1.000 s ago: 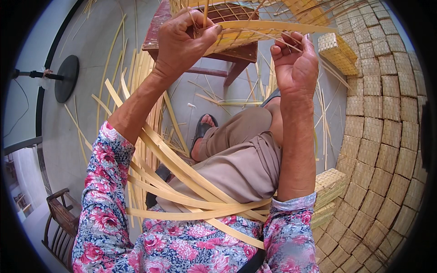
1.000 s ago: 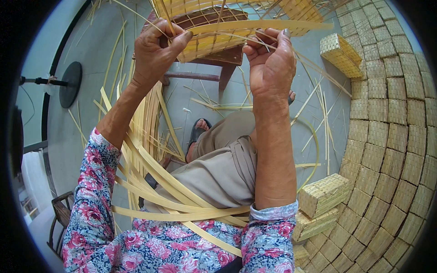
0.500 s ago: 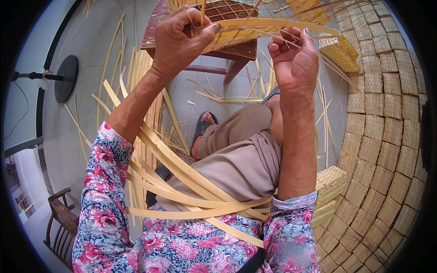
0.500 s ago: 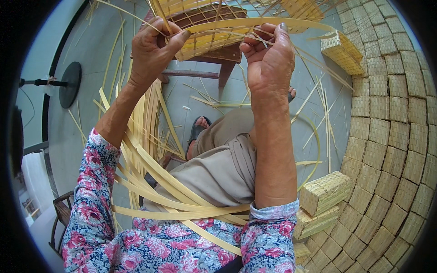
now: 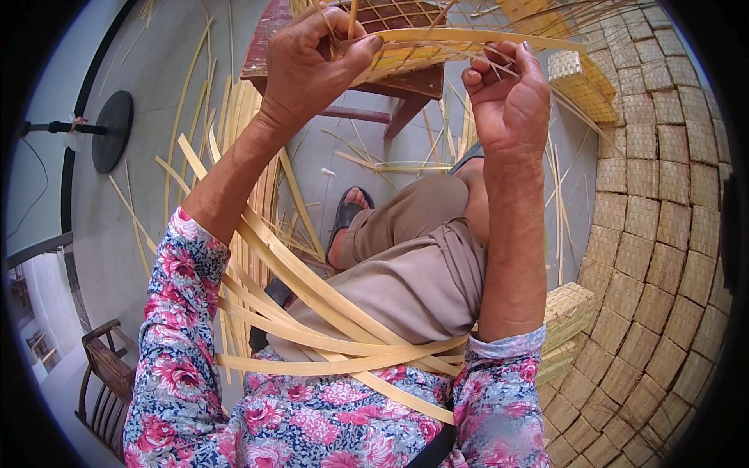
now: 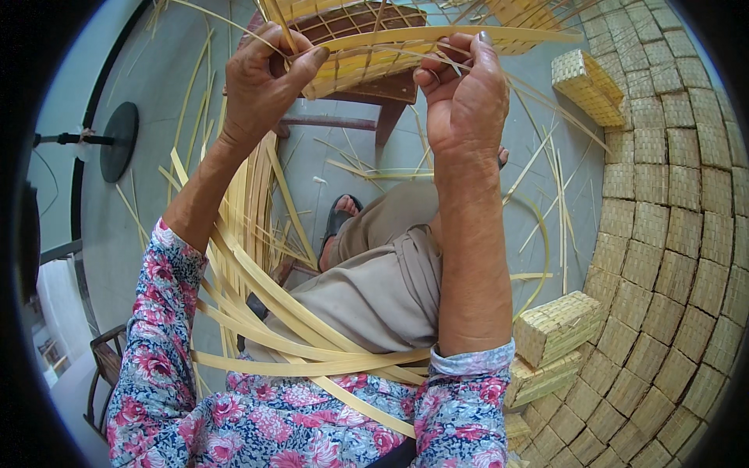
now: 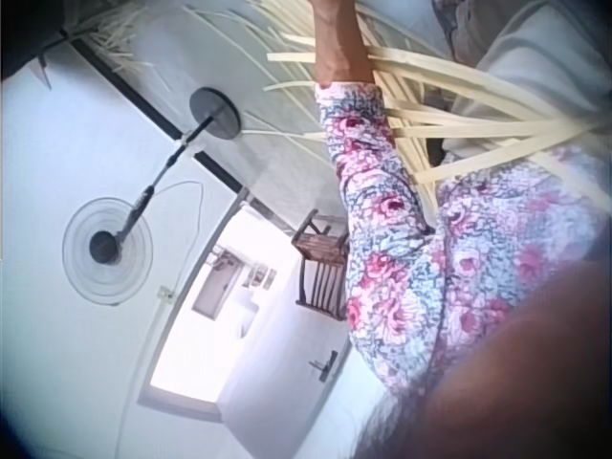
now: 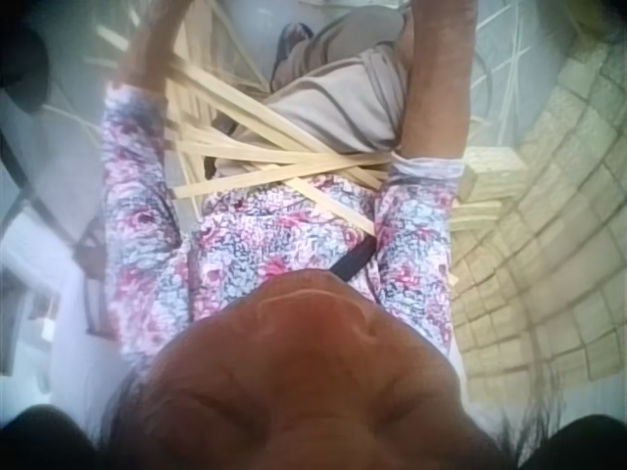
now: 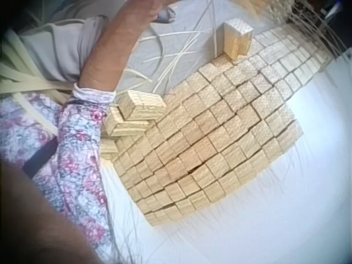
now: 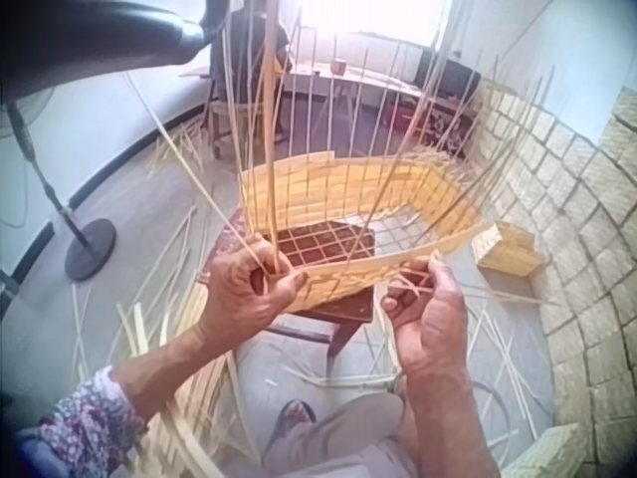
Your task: The person weaves a basket by hand, interlacing thin bamboo strips through a pre-formed frame. They repeatedly pull strips through the structure and tighten the weave to build up the basket walls.
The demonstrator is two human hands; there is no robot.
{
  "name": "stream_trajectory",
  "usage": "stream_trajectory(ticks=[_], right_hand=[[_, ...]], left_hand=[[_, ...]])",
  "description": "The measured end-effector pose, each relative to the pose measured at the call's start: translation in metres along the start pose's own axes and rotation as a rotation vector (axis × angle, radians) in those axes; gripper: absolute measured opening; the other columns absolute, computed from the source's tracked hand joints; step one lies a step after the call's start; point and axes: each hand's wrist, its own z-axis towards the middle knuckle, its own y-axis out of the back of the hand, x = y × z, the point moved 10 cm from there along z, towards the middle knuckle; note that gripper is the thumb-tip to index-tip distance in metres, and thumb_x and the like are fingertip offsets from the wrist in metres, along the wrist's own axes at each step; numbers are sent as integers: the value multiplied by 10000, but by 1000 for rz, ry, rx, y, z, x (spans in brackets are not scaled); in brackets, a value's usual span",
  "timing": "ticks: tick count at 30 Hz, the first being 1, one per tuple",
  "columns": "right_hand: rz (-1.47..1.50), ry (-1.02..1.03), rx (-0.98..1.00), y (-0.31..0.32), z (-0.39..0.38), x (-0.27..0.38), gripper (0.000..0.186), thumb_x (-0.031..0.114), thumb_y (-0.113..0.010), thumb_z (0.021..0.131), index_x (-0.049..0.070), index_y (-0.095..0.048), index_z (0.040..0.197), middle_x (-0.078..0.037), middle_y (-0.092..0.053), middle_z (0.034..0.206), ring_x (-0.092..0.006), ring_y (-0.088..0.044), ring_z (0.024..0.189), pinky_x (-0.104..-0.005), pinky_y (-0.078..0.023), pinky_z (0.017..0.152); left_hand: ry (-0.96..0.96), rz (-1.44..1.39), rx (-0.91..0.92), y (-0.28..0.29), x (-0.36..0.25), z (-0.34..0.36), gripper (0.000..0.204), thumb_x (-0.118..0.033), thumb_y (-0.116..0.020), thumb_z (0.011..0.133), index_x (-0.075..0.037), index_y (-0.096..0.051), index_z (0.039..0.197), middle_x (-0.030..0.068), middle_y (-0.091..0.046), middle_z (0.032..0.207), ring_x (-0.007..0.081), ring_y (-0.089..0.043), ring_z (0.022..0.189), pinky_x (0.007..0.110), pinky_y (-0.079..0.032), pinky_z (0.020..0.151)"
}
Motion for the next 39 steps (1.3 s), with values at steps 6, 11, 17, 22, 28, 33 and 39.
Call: stream_trajectory(ticks=[6, 11, 17, 22, 28, 33, 39], right_hand=[[12, -3, 2, -1, -1, -1, 284, 262, -486, 1056, -10, -562, 1033, -128, -578, 926, -211, -604, 716, -358, -519, 605], [-3, -7, 2, -2, 0, 0, 271, 256, -493, 1051, -6, -560, 1050, -130, -577, 950, -213, -605, 726, -358, -519, 605], [2, -3, 16, -1, 0, -1, 259, 248, -503, 1044, -5, -561, 1060, -126, -577, 961, -213, -608, 736, -355, -520, 607], [3, -13, 27, -1, 1, -1, 255, 246, -512, 1036, -2, -566, 1056, -119, -583, 947, -214, -611, 740, -355, -521, 610], [37, -56, 107, 10, 16, -5, 240, 212, -504, 1048, -5, -604, 1030, -121, -622, 938, -232, -571, 774, -377, -472, 677], [33, -56, 93, 8, 18, -6, 225, 188, -500, 1044, -15, -598, 1039, -138, -633, 953, -237, -575, 768, -377, -471, 673], [9, -51, 23, 1, 7, -6, 224, 186, -500, 1042, -19, -589, 1043, -135, -626, 952, -236, -576, 765, -375, -478, 668]], left_hand=[[-4, -23, -19, -1, 3, -3, 123, -170, -771, 902, -66, -705, 896, -41, -593, 758, 4, -560, 675, 159, -442, 577], [42, -33, -9, -1, 7, -2, 129, -173, -773, 903, -63, -706, 899, -46, -596, 760, 3, -559, 671, 157, -444, 581], [23, -31, 0, -1, 7, -3, 143, -193, -775, 907, -66, -708, 911, -46, -608, 758, 2, -563, 665, 151, -449, 582], [11, -34, -12, -1, 7, -3, 150, -214, -770, 916, -75, -712, 912, -40, -621, 755, 7, -572, 656, 146, -462, 585], [71, 32, -52, 1, -14, 4, 136, -35, -732, 853, -45, -635, 759, 22, -615, 712, 79, -555, 613, 261, -424, 543], [53, -46, -105, 3, -6, 4, 215, -22, -771, 809, -60, -591, 700, -12, -563, 704, 59, -473, 612, 253, -371, 535], [75, -11, -67, 0, -8, 4, 195, -40, -776, 823, -58, -605, 731, 1, -573, 728, 64, -503, 630, 251, -391, 531]])
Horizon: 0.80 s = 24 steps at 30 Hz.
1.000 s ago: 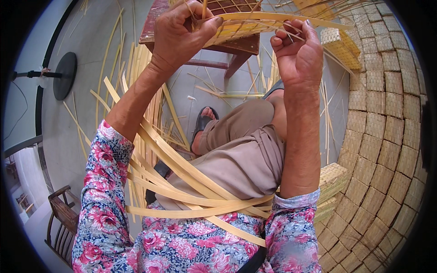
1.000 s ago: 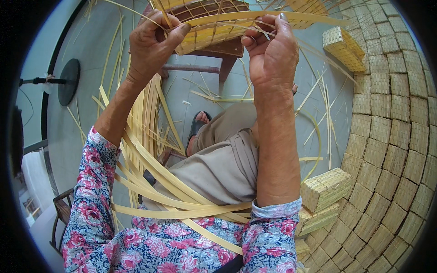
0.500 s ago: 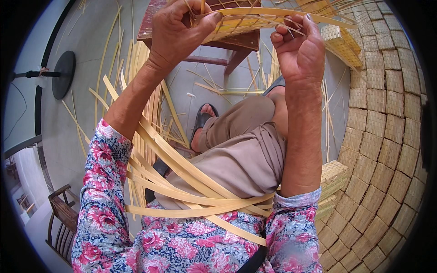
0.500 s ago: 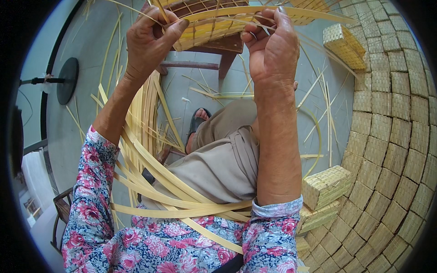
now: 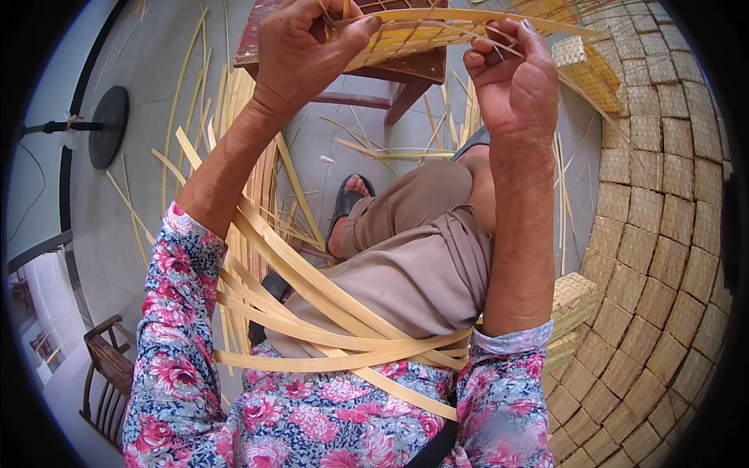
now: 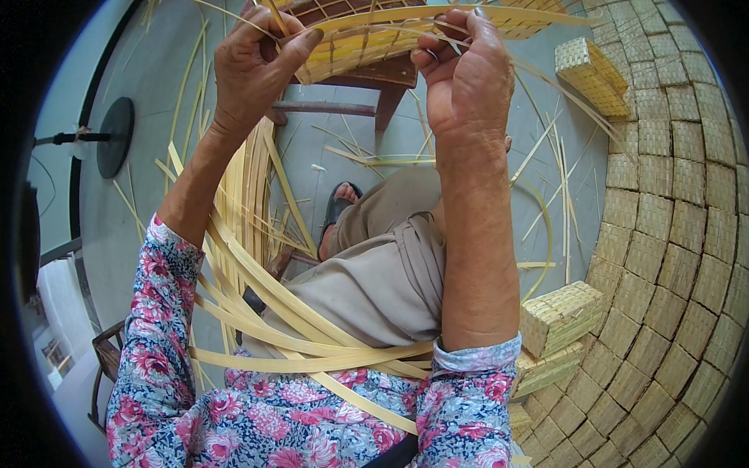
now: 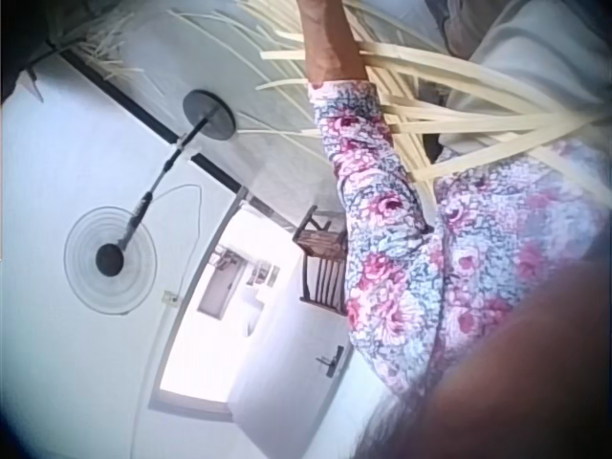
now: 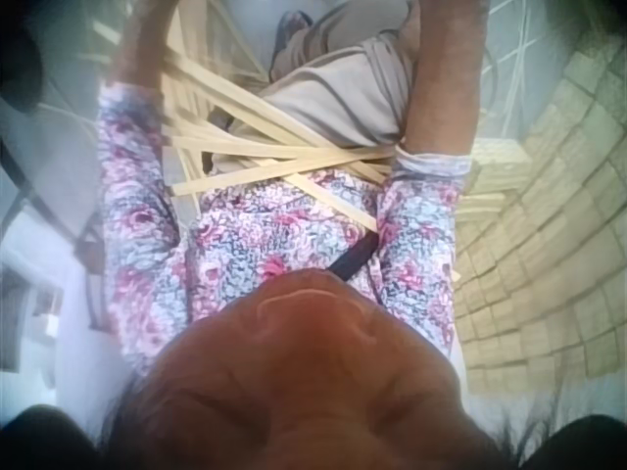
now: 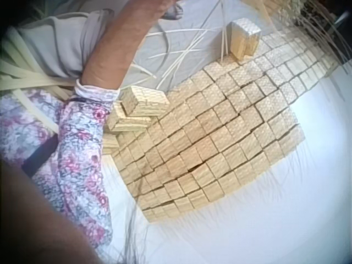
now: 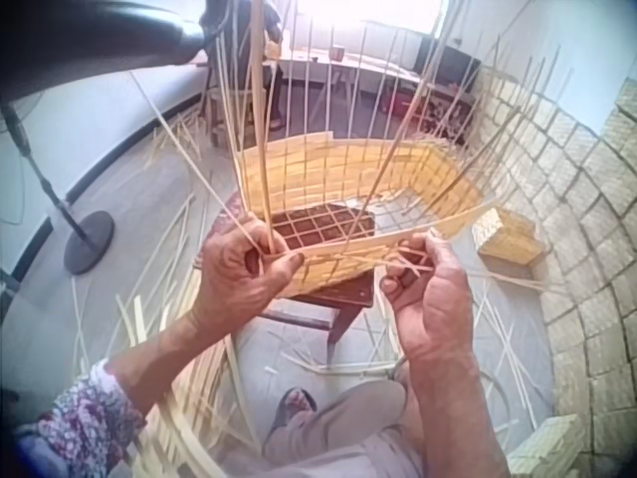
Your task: The person weaves a basket by hand, interlacing thin bamboo strips through a pre-formed frame. They repeatedly pull strips through the structure and tighten the weave to build up the basket walls.
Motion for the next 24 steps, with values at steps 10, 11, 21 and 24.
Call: stream_trajectory(ticks=[10, 11, 21, 24], right_hand=[[43, 5, -23, -2, -8, -1, 218, 241, -533, 1037, 36, -586, 982, -73, -587, 836, -181, -595, 662, -325, -498, 565], [50, 1, -14, -3, -9, -3, 218, 242, -533, 1038, 38, -586, 981, -71, -589, 834, -179, -597, 661, -325, -498, 564], [-139, 107, 9, -16, -20, 6, 266, 329, -637, 1004, 63, -613, 1000, -34, -616, 872, -104, -596, 726, -240, -504, 598], [-234, 140, 76, -28, -23, 7, 363, 412, -685, 969, 61, -627, 1046, -17, -609, 926, -89, -594, 776, -235, -507, 615]], left_hand=[[-99, 39, 9, 4, -2, 0, 113, -111, -790, 851, -71, -690, 816, -51, -578, 721, 20, -481, 604, 209, -373, 538], [-101, 49, 5, 5, -3, -1, 108, -103, -789, 851, -70, -692, 818, -52, -580, 727, 22, -480, 604, 210, -371, 537], [39, -16, 1, 7, 5, 1, 161, -89, -814, 786, -39, -671, 733, 32, -597, 694, 142, -580, 637, 295, -454, 583], [-8, 18, 41, 4, 3, 0, 108, -97, -788, 862, -41, -701, 829, -35, -568, 784, 29, -476, 635, 214, -368, 549]])
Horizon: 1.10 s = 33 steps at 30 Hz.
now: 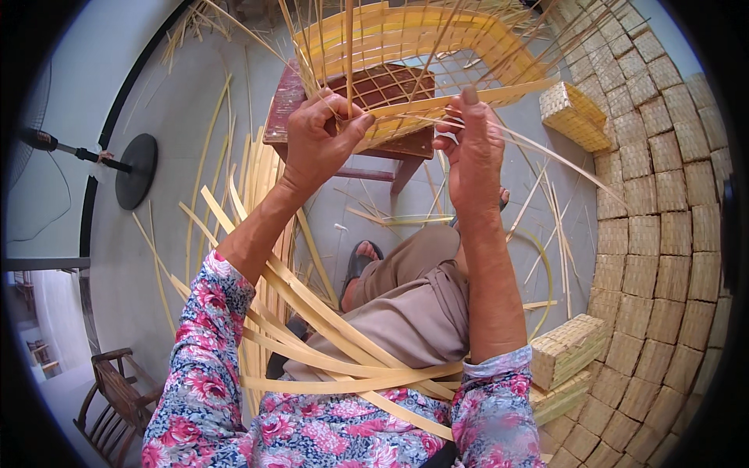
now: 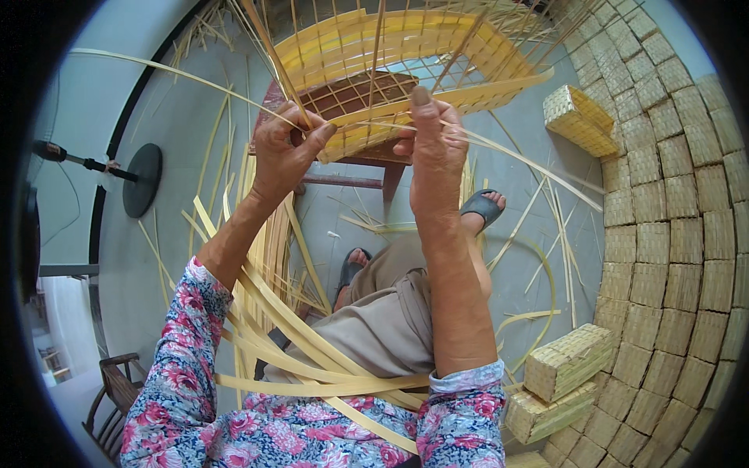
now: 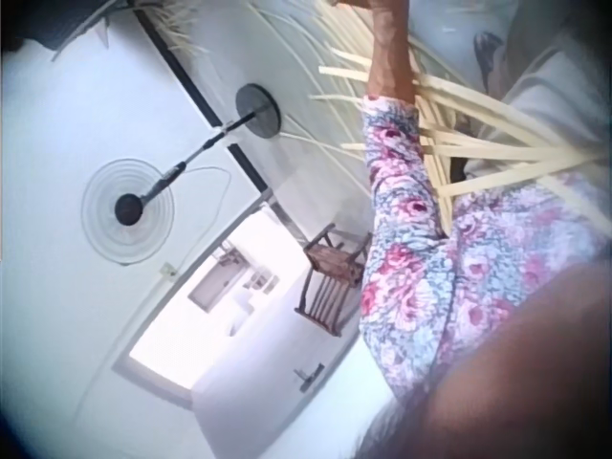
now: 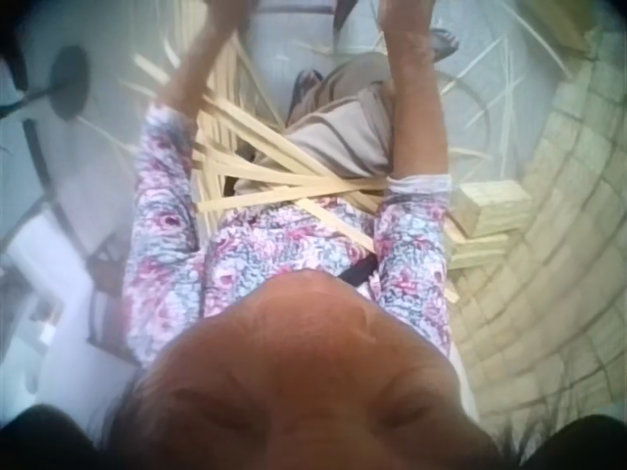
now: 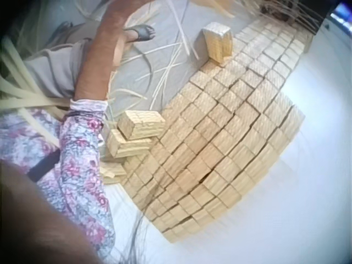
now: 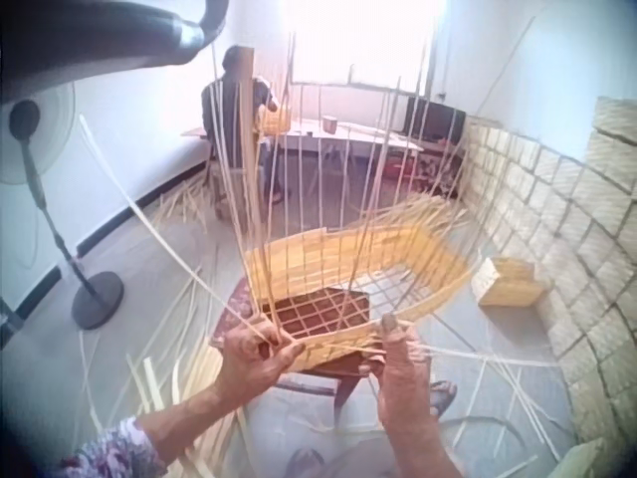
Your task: The person weaves a basket by hand, interlacing thin bamboo strips through a pre-formed frame. They repeatedly pull strips through the structure and tighten the weave to build up the basket walls.
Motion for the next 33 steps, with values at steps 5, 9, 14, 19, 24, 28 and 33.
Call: stream_trajectory(ticks=[5, 9, 14, 19, 24, 28, 33], right_hand=[[-140, 76, 127, -15, -5, 4, 804, 571, -838, 778, 13, -545, 1277, -66, -555, 1152, -90, -564, 978, -215, -521, 754], [-205, 196, 163, -21, -11, 12, 634, 476, -784, 871, 29, -558, 1261, -46, -597, 1086, -85, -580, 923, -213, -520, 735], [-143, -161, -12, 28, 2, -39, 369, 364, -717, 956, 66, -597, 1138, -12, -647, 927, -103, -628, 791, -244, -534, 651], [173, -275, -217, 49, 11, -51, 289, 288, -706, 958, 78, -536, 1061, -42, -622, 876, -134, -625, 704, -299, -541, 564], [253, -286, -228, 59, 17, -64, 265, 197, -733, 936, 58, -515, 995, -83, -637, 845, -186, -663, 692, -325, -583, 581], [344, -278, -203, 61, 23, -68, 181, 106, -678, 962, 13, -556, 1059, -103, -650, 874, -225, -690, 749, -362, -632, 663], [340, -256, -164, 66, 28, -77, 154, 81, -643, 981, -12, -608, 1099, -129, -661, 951, -239, -698, 831, -380, -642, 749]], left_hand=[[60, -28, 10, 0, 9, 2, 122, -76, -789, 836, -30, -686, 791, -10, -563, 736, 61, -509, 640, 241, -402, 566], [82, -55, 40, 3, 15, 7, 161, -91, -803, 799, -18, -668, 749, 33, -575, 702, 121, -551, 651, 287, -445, 599], [96, -38, 217, 9, 23, 16, 138, -101, -798, 832, -14, -696, 799, 7, -598, 739, 80, -546, 690, 260, -449, 617], [65, -110, 346, 27, 41, 25, 132, -121, -809, 849, -18, -730, 827, -23, -609, 784, 69, -540, 694, 254, -465, 636], [149, -84, 292, 47, 56, 10, 232, -126, -801, 884, -37, -715, 1081, -9, -648, 919, 70, -577, 769, 233, -501, 718], [148, -206, -127, 88, 57, -3, 391, -60, -775, 888, -45, -616, 1245, 15, -623, 1131, 40, -578, 781, 192, -502, 732], [330, -254, 25, 60, 81, -68, 140, 10, -694, 909, -11, -673, 1045, 12, -682, 931, 65, -627, 832, 216, -513, 757]])
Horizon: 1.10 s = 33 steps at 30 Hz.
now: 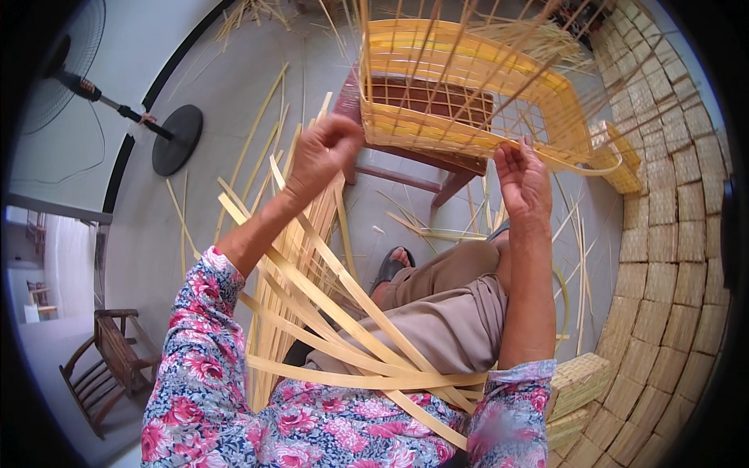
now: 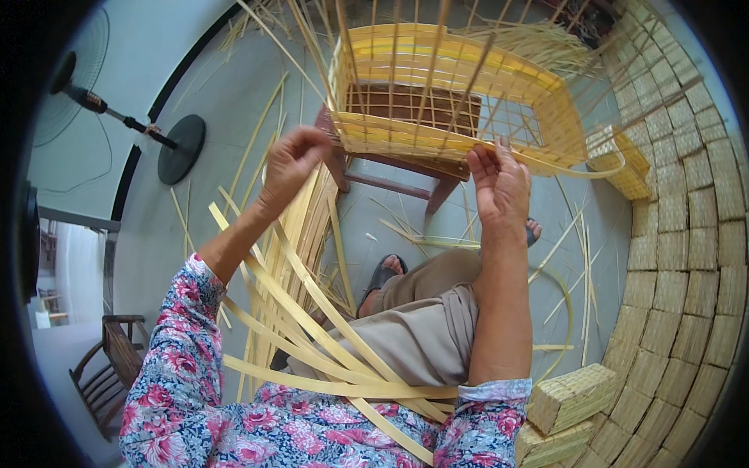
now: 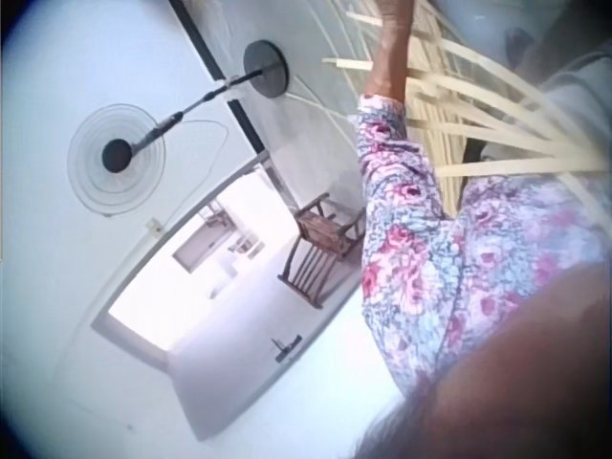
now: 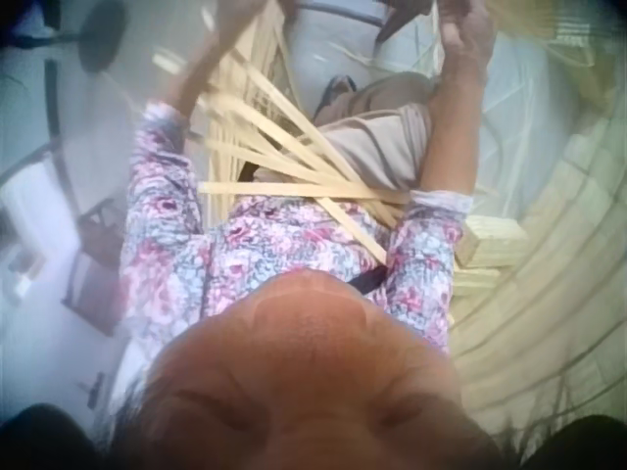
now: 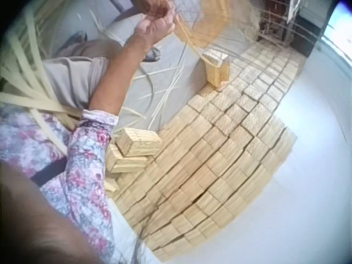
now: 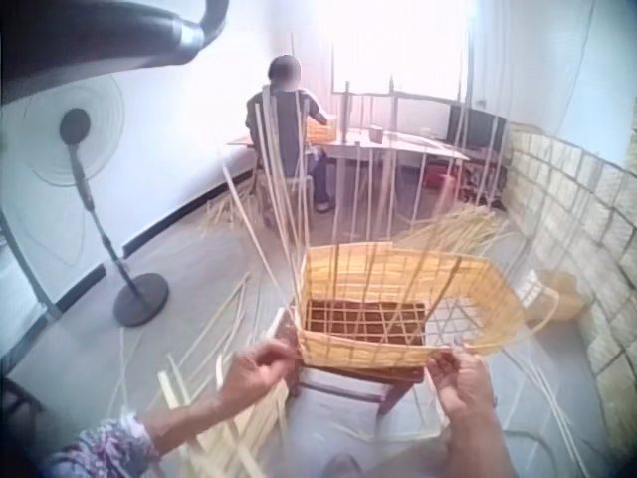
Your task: The person weaves a basket by hand, interlacing thin bamboo strips through a pre-formed frame. They repeatedly pull strips through the structure and tighten the weave to build up the basket walls.
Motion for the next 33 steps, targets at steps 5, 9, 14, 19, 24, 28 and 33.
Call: stream_trajectory(ticks=[5, 9, 14, 19, 24, 28, 33], right_hand=[[-11, -4, 20, -3, -7, 7, 127, 123, -647, 995, 5, -618, 1032, -101, -663, 928, -214, -687, 845, -377, -628, 812], [0, -41, 55, -9, -15, 4, 144, 158, -631, 1012, 14, -622, 1010, -89, -665, 905, -196, -678, 824, -355, -615, 805], [34, -68, 95, -11, -17, -5, 82, 133, -654, 983, 55, -635, 968, -70, -665, 857, -183, -670, 806, -330, -599, 760], [167, -61, 70, -18, -28, -4, 117, 4, -594, 929, 30, -605, 1042, -100, -662, 916, -240, -666, 895, -413, -580, 878], [349, 36, -75, -7, -39, 4, 205, -80, -508, 888, 7, -600, 1049, -163, -681, 1028, -326, -660, 1062, -530, -532, 1015], [642, -99, 59, -2, -37, -11, 220, 22, -566, 941, 53, -587, 1158, -207, -677, 1127, -344, -686, 1057, -534, -563, 963], [473, -83, 323, -36, -47, 9, 323, 213, -662, 980, 75, -618, 1268, -174, -631, 1337, -252, -679, 1095, -407, -585, 903]], left_hand=[[-117, 101, 272, -70, -37, -16, 94, 6, -720, 843, -26, -682, 922, 87, -680, 846, 162, -667, 718, 289, -541, 628], [-474, 289, 388, -112, -92, -5, 176, -4, -718, 820, -52, -681, 985, 109, -672, 928, 267, -690, 808, 349, -570, 712], [-794, 463, 286, -151, -131, 3, 363, -19, -707, 791, -61, -640, 1146, 134, -664, 1147, 315, -707, 937, 376, -596, 793], [-773, 642, 265, -163, -134, 24, 385, 6, -643, 823, -14, -625, 1207, 144, -659, 1167, 318, -715, 943, 379, -605, 758], [-760, 709, 254, -168, -136, 36, 237, -40, -672, 845, -54, -660, 1081, 95, -641, 1005, 281, -699, 819, 361, -585, 664], [-693, 484, 269, -166, -147, 46, 80, -122, -734, 860, -75, -675, 885, 59, -624, 895, 260, -660, 786, 366, -541, 646], [-651, 325, 333, -160, -149, 52, 154, -170, -786, 839, -81, -665, 870, 52, -605, 855, 243, -631, 775, 352, -516, 650]])
